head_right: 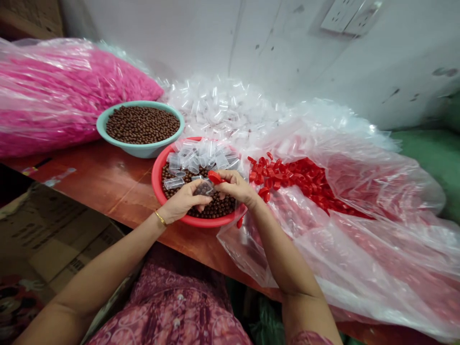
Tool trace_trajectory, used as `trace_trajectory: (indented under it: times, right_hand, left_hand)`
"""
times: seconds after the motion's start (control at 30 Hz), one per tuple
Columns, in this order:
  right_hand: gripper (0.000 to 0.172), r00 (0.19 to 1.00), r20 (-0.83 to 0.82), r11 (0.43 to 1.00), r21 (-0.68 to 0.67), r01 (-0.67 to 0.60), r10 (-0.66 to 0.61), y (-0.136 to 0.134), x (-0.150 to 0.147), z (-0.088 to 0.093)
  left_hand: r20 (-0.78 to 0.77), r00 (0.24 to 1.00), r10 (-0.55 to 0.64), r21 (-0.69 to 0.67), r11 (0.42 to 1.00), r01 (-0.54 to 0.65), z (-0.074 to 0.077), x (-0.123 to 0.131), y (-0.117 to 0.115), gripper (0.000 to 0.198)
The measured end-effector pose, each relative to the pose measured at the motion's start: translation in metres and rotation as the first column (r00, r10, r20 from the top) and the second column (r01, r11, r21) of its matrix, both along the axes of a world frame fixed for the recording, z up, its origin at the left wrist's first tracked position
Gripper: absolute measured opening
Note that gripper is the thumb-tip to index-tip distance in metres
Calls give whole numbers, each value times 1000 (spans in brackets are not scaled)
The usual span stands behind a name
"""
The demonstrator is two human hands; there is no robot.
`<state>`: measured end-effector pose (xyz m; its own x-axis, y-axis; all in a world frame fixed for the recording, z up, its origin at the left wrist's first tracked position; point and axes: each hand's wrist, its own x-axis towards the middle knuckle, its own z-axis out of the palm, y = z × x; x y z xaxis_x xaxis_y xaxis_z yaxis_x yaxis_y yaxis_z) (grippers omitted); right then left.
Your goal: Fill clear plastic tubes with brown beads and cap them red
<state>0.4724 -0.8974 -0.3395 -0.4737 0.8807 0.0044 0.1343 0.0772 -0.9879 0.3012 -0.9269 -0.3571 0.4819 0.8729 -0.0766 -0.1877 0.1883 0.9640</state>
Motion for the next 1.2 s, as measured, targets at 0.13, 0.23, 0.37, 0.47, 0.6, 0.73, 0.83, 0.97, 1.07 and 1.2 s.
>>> trace_trajectory:
  times: [0.13, 0.23, 0.37, 0.47, 0.6, 0.73, 0.83, 0.97, 1.07, 1.2]
  right_hand:
    - [27, 953, 89, 955, 90, 282, -290, 1, 3, -2]
    - [43, 940, 129, 942, 161, 295, -316, -7, 1, -3]
    - [46, 936, 217, 910, 372, 182, -276, -23, -8, -6]
    - [47, 927, 270, 896, 426, 127, -260, -31, -10, -8]
    - [45, 887, 375, 895, 438, 86, -268, -37, -5, -9]
    - [45, 857, 446, 875, 483, 11, -257, -39, 2, -10]
    - [46, 837, 484, 851, 523, -42, -256, -40, 3, -17]
    - [48, 832, 465, 824, 566, -17, -302, -46, 0, -26]
    - [49, 830, 457, 810, 586, -11, -319, -53, 3, -20]
    - [58, 813, 427, 781, 622, 54, -396, -50, 3, 0]
  left_hand:
    - [-25, 996, 85, -19, 996, -85, -1, 1, -1, 32]
    - [-37, 993, 113, -5, 994, -114, -2, 2, 0, 28]
    - [-61, 987, 149, 50, 988, -146, -4, 5, 0, 26]
    - [-112, 984, 142, 89, 987, -132, -6, 6, -1, 25]
    - [-207, 969, 138, 158, 982, -106, -9, 6, -2, 18]
    - [-221, 962, 162, 249, 963, -105, -11, 6, -4, 15]
    - [-214, 965, 152, 257, 962, -95, -11, 7, -3, 16]
    - [-246, 959, 143, 268, 961, -75, -14, 7, -1, 16]
    - [-291, 948, 126, 309, 950, -32, -15, 8, -1, 17]
    - [-342, 932, 117, 421, 906, 41, -12, 7, -4, 14]
